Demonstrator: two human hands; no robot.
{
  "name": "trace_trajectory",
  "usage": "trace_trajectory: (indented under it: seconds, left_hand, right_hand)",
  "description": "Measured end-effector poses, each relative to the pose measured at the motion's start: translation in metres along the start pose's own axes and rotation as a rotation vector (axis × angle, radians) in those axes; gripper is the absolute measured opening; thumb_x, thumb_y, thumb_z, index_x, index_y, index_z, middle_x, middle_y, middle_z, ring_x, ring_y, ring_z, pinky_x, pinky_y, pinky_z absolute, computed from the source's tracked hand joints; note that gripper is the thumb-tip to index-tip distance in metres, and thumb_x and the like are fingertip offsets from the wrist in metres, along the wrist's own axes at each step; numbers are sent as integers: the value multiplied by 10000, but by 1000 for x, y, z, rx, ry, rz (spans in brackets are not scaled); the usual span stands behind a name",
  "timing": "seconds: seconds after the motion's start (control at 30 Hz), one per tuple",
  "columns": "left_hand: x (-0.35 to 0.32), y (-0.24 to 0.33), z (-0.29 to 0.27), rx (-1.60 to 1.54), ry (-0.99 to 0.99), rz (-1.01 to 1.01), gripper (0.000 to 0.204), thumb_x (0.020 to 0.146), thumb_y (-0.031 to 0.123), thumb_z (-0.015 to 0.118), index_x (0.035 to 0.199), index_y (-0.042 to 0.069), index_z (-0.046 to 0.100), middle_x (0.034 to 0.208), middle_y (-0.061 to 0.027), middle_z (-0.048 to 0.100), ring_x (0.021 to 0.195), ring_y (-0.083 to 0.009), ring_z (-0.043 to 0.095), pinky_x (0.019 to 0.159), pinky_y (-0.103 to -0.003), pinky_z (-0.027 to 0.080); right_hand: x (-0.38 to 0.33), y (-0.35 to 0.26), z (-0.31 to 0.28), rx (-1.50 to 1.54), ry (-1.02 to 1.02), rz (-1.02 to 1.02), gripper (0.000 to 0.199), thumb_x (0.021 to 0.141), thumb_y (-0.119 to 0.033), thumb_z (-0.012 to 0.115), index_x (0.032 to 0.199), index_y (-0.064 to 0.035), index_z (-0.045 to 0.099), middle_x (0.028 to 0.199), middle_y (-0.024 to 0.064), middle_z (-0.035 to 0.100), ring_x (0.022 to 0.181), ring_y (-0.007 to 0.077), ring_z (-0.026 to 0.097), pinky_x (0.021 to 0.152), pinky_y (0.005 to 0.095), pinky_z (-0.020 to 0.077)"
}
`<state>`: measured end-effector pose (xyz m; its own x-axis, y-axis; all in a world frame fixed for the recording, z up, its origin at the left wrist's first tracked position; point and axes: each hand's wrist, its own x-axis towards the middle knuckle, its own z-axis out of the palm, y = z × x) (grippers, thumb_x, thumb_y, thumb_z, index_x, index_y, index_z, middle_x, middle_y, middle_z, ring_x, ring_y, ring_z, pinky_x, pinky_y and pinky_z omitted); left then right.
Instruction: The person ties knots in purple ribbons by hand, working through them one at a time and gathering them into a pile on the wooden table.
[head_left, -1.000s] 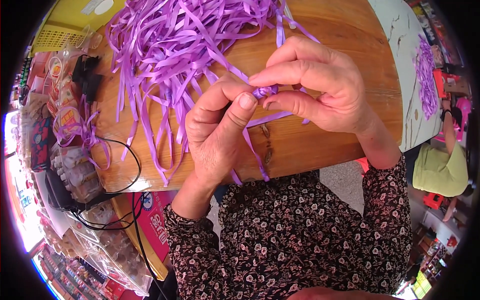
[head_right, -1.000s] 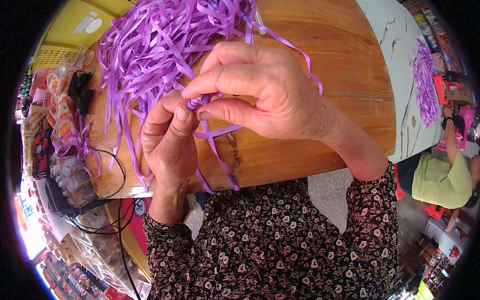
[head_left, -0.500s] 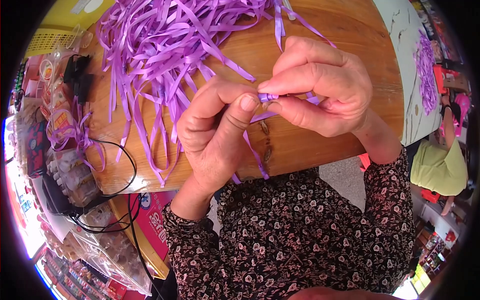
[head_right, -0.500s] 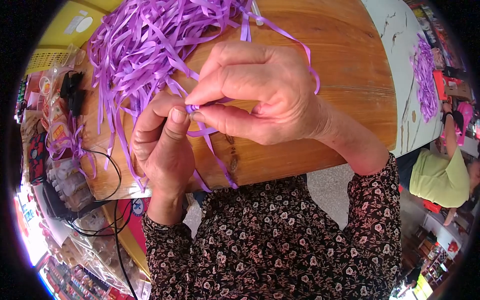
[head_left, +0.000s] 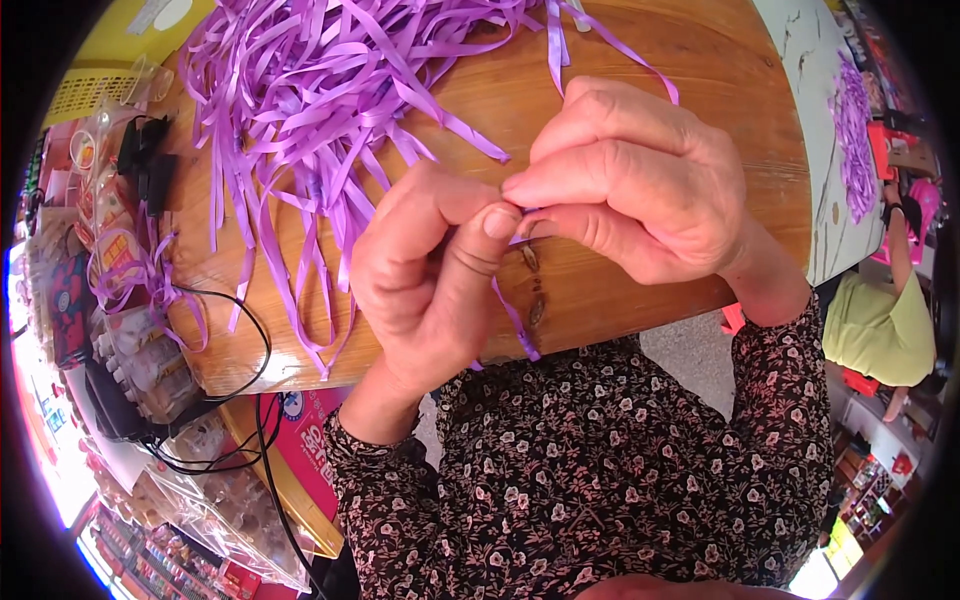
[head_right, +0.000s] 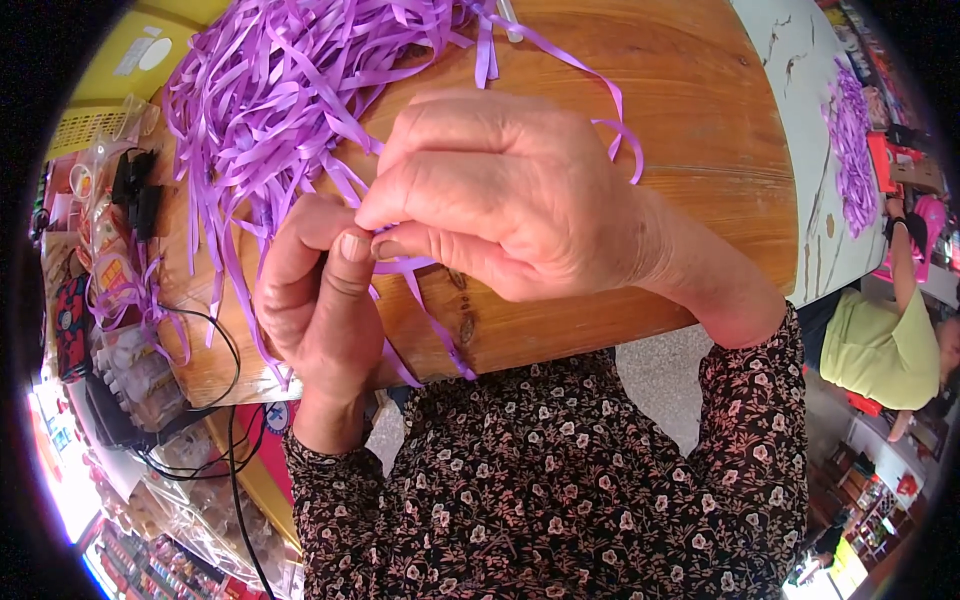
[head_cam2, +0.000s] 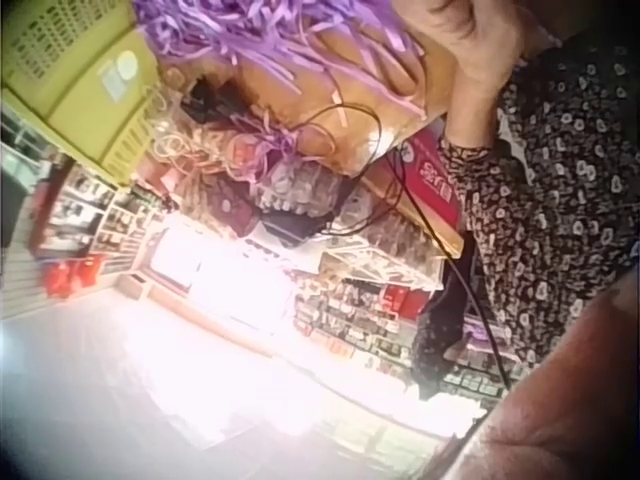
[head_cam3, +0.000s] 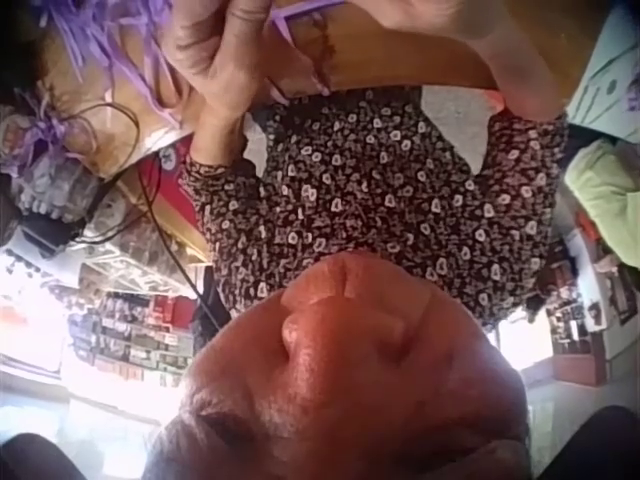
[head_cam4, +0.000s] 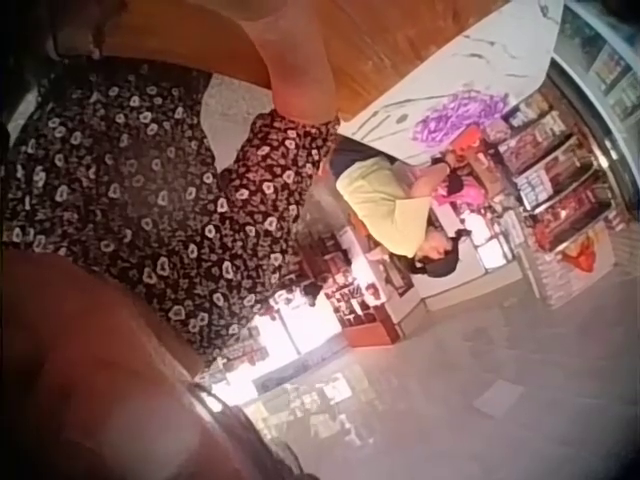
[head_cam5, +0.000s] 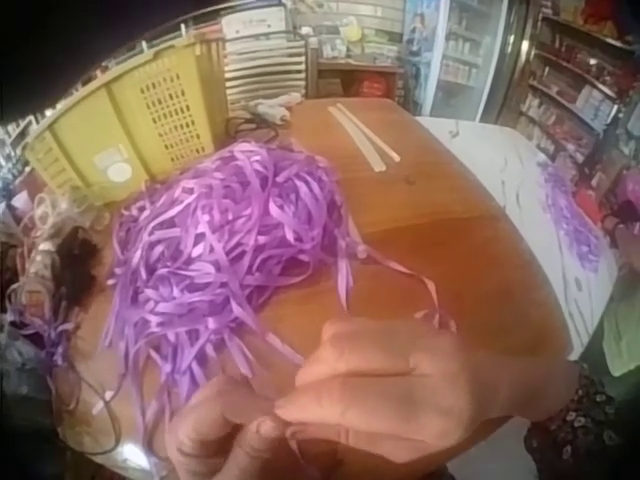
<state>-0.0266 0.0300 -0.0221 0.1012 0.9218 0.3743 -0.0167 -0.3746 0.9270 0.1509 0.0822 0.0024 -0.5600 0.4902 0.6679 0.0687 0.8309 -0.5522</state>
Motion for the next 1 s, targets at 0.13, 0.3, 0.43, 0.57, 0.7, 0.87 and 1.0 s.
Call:
trace_trajectory:
  seconds: [0.13, 0.3, 0.43, 0.57, 0.7, 0.87, 1.0]
  left_hand:
    - [-3, 4, 2, 118, -1, 27, 25, 828, -4, 616, 810, -7, 599, 728, -36, 561, 644, -119, 479, 583, -230, 370]
    - [-6, 1, 5, -48, 91, -42, 57, 812, -13, 624, 774, 8, 587, 717, -41, 567, 621, -139, 475, 567, -253, 374]
    - [-3, -2, 2, 107, 70, 50, 58, 805, -30, 622, 773, 7, 589, 716, -45, 572, 604, -144, 482, 545, -251, 372]
    - [-6, 1, 1, 230, 106, 87, 36, 828, -18, 597, 802, 5, 587, 740, -37, 563, 614, -123, 462, 560, -232, 359]
    - [-3, -4, 9, 74, 158, 30, 62, 898, 51, 551, 870, 4, 581, 772, 13, 531, 680, -48, 407, 629, -184, 327]
    - [-4, 0, 10, -153, 245, -160, 90, 899, 80, 567, 935, 11, 612, 755, 38, 543, 618, -23, 382, 563, -167, 295]
    - [-4, 2, 6, -139, 275, -211, 98, 889, 46, 571, 958, -2, 622, 787, 31, 534, 658, -35, 396, 607, -177, 313]
  right_hand:
    - [-5, 0, 7, 48, 53, -24, 231, 679, -59, 745, 868, 26, 642, 766, 99, 588, 585, 183, 527, 490, 279, 397]
    - [-9, 3, 14, 80, 93, -14, 258, 685, -56, 747, 897, 31, 628, 771, 100, 582, 578, 171, 512, 484, 272, 381]
    - [-11, 9, 17, 48, 99, -29, 265, 687, -53, 746, 904, 38, 624, 776, 109, 584, 581, 174, 517, 487, 273, 383]
    - [-5, 8, 19, 30, 101, -29, 257, 692, -48, 740, 903, 42, 622, 788, 119, 592, 612, 181, 542, 517, 270, 402]
    - [-2, 13, 14, 122, 39, 137, 232, 708, -9, 721, 919, 23, 629, 808, 106, 609, 678, 180, 578, 576, 256, 439]
    - [-9, 9, 15, 475, 153, 452, 279, 745, 20, 708, 997, 19, 589, 871, 40, 600, 770, 80, 580, 642, 169, 463]
    - [-16, 10, 12, 562, 203, 433, 279, 737, 11, 716, 973, 13, 567, 864, 64, 595, 730, 84, 576, 633, 180, 468]
